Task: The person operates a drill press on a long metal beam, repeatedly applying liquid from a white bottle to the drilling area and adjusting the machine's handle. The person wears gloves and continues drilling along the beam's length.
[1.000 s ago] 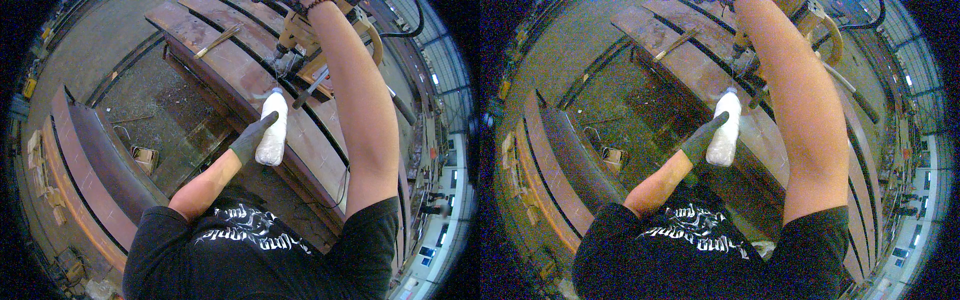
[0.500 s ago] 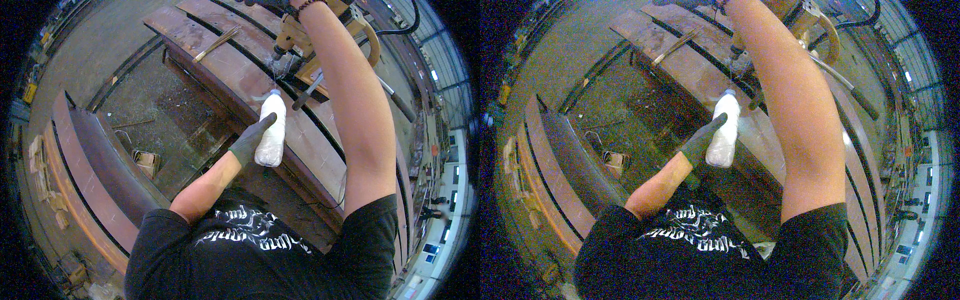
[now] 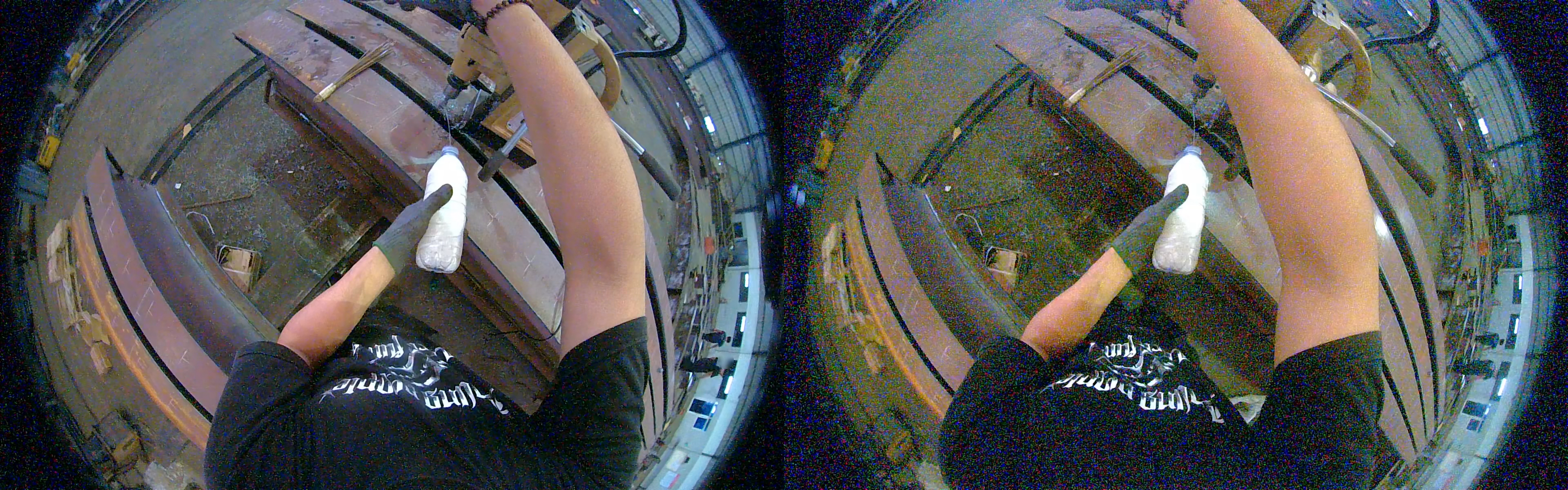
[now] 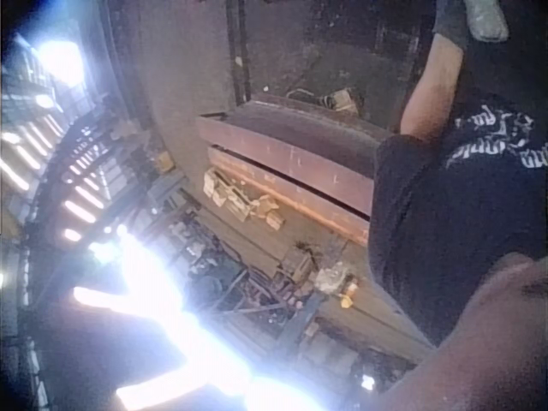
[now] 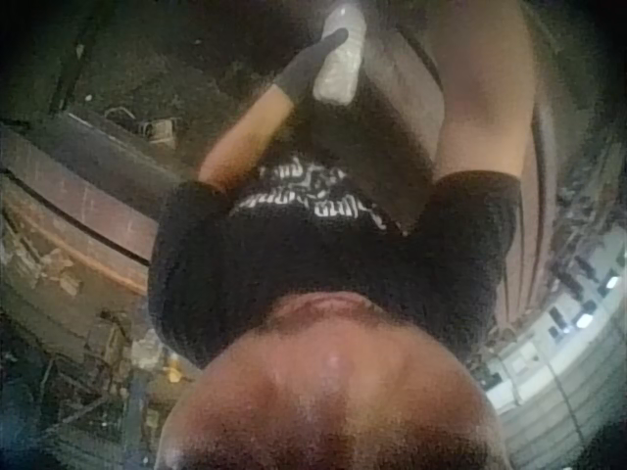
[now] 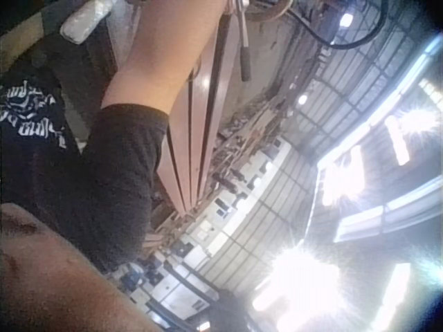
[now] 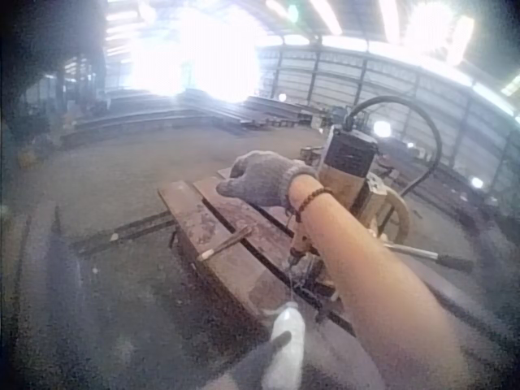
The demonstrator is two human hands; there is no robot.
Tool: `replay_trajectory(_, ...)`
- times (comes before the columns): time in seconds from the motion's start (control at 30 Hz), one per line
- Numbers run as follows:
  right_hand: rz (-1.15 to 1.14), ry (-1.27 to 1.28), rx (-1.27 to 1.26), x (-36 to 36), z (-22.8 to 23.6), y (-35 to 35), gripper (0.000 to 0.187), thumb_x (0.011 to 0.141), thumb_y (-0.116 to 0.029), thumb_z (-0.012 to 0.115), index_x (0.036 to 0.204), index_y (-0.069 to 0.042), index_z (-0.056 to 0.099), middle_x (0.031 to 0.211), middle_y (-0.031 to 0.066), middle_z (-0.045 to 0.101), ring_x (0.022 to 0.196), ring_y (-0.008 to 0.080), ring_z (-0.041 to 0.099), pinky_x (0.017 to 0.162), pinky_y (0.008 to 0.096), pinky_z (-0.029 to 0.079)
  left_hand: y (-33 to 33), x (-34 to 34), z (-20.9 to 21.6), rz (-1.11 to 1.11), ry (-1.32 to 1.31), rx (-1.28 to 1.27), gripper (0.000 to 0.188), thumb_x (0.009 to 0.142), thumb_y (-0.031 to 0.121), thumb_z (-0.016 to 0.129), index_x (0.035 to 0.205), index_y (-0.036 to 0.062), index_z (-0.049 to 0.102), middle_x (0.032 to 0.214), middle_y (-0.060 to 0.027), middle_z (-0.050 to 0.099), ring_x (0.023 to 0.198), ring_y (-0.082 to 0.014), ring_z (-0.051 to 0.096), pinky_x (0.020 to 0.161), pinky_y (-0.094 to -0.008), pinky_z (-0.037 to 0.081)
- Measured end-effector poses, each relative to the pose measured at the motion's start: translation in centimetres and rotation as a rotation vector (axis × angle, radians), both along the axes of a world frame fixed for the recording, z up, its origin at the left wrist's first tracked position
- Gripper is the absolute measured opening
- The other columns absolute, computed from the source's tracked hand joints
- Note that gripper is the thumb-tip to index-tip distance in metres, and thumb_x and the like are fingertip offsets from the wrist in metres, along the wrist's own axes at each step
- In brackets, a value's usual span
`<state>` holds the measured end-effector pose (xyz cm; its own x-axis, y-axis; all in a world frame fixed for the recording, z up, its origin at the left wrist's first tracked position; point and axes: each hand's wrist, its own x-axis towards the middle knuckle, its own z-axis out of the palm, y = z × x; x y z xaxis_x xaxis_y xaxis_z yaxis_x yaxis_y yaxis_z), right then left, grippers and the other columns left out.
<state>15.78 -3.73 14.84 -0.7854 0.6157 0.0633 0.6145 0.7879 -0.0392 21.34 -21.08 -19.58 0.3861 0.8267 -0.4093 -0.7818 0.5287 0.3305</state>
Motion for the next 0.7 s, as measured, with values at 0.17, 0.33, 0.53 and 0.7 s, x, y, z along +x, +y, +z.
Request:
replay_trajectory(0.17, 0.058, -0.004, -0.04, -0.4, 0.1, -0.5, 0.062, 0.094, -0.056, 0.058, 0.129, -0.006, 0.07, 0.129, 0.0154, 0.071, 0.122, 0.0314, 0.065, 0.109, 0.0415, 0.048, -0.1, -0.4, 0.0, 0.066, 0.055, -0.008, 0.051, 0.095, 0.044, 0.074, 0.124, 0.0039, 0.065, 0.107, -0.0098, 0.073, 0.094, -0.0224, 0.071, 0.084, -0.0357, 0.059)
replay_trajectory(0.33, -0.002, -0.139, -0.124, -1.0, -0.2, 0.5, 0.059, 0.098, -0.054, 0.057, 0.126, -0.005, 0.071, 0.125, 0.0175, 0.072, 0.12, 0.0332, 0.065, 0.108, 0.0429, 0.047, -0.5, 0.1, 0.3, 0.049, 0.17, 0.136, 0.062, 0.093, 0.053, 0.073, 0.127, 0.0034, 0.06, 0.102, -0.0064, 0.069, 0.087, -0.0201, 0.067, 0.08, -0.035, 0.056)
replay_trajectory(0.53, 0.077, 0.106, -0.014, -0.5, -2.7, 2.7, 0.062, 0.088, -0.061, 0.064, 0.117, -0.008, 0.076, 0.126, 0.0223, 0.068, 0.118, 0.0371, 0.064, 0.105, 0.0419, 0.049, -0.7, -0.2, 0.6, 0.022, 0.157, 0.14, 0.064, 0.095, 0.05, 0.072, 0.135, 0.0029, 0.055, 0.106, -0.0069, 0.068, 0.091, -0.0192, 0.067, 0.081, -0.0344, 0.056)
replay_trajectory(0.7, 0.098, 0.135, 0.069, -0.1, -2.8, 3.4, 0.061, 0.087, -0.061, 0.064, 0.116, -0.009, 0.077, 0.117, 0.019, 0.069, 0.117, 0.036, 0.062, 0.103, 0.0422, 0.049, -0.4, -0.1, 0.2, 0.019, 0.11, 0.121, 0.052, 0.094, 0.046, 0.073, 0.12, 0.0012, 0.066, 0.103, -0.011, 0.073, 0.088, -0.0247, 0.071, 0.082, -0.037, 0.059)
